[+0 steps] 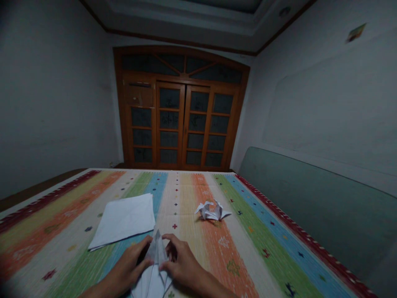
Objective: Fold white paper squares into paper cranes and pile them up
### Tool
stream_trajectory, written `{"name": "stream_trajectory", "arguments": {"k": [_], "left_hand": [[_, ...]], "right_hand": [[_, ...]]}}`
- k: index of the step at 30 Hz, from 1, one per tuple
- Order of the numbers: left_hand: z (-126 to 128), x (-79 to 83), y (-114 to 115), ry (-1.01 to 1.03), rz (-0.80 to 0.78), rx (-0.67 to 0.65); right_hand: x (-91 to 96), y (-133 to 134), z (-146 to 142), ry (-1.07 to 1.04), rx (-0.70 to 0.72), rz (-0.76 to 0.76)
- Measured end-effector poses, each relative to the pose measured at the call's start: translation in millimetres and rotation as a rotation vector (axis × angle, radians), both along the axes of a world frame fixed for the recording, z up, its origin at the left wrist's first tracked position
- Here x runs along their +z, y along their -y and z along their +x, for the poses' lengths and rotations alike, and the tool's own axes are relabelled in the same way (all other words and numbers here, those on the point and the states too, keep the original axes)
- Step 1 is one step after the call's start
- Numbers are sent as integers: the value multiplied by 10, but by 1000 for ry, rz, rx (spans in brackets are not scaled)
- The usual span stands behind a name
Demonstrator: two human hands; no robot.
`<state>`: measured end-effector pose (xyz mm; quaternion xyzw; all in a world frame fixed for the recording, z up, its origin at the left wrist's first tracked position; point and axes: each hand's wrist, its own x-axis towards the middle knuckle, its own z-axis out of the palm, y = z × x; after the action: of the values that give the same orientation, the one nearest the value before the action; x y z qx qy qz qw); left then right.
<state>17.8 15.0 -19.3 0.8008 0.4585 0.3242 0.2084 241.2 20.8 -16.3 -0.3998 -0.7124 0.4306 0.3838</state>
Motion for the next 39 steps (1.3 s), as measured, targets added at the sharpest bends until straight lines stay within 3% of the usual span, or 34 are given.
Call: {"name": "stream_trajectory", "arguments": {"k": [8, 16, 20, 26, 39], "left_hand": [[26, 57, 28, 66, -46, -69], [-11, -110, -21, 117, -109, -144], [-1, -15, 13, 104, -117, -166], [19, 92, 40, 112, -93, -165], [28, 245, 94, 65, -113, -192]], "right_hand": [[57, 41, -63, 105, -54, 34], [66, 73, -76, 159, -85, 73], [62, 71, -35, 104, -25, 48], [14, -13, 112, -17, 190, -106], [21, 35, 54, 83, 75, -16]]}}
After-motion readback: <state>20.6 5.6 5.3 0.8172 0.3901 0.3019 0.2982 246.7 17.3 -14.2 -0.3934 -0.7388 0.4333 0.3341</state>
